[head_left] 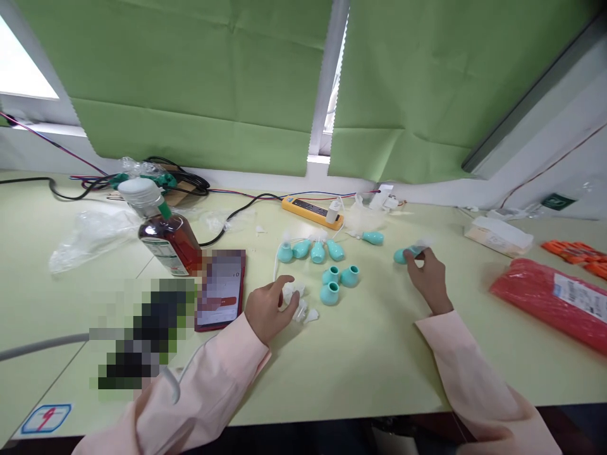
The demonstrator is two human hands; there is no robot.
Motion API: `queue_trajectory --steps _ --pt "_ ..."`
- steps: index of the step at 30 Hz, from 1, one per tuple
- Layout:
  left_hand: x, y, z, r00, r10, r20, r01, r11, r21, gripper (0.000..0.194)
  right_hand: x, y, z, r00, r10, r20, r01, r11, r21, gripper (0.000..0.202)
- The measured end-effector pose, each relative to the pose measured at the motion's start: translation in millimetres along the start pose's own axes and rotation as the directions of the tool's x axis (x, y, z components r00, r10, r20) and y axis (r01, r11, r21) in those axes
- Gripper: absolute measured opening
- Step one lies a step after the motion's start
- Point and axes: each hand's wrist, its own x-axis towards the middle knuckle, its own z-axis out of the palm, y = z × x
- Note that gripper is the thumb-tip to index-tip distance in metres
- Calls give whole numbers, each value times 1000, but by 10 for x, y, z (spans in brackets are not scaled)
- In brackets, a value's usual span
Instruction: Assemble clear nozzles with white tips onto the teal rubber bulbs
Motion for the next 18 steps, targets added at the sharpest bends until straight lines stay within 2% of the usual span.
queue_trajectory --steps 2,4,6,8,9,11,14,16,18 --pt "-23 24 -37 998 30 -55 -33 997 -65 26 -171 -266 -79 986 -113 -126 126 987 102 28" --pt "-41 38 -77 997 63 -38 -67 987 -142 24 -419 -586 -156 935 -332 -128 355 896 266 21" --pt "-49 40 -105 994 105 42 -93 968 -233 23 -704 -899 -194 832 -555 1 507 760 406 16" --pt "-52 37 -111 978 151 141 -101 945 -310 24 -973 -1145 -179 679 -717 159 598 666 446 13" --pt "-55 38 -105 968 173 183 -104 936 -337 24 -1088 -1232 -156 600 -760 248 630 641 438 12" --pt "-64 51 -77 944 220 246 -118 922 -369 25 -1261 -1332 -93 527 -776 346 648 631 426 13" --pt "-90 94 -15 906 253 340 -79 888 -453 37 -1378 -1352 -22 492 -782 383 612 623 487 12" --pt "-104 123 24 885 202 420 79 823 -562 46 -1390 -1338 -10 483 -791 376 569 610 552 12" --pt "-102 139 49 847 117 519 313 679 -664 50 -1376 -1332 -15 479 -801 360 535 591 604 11"
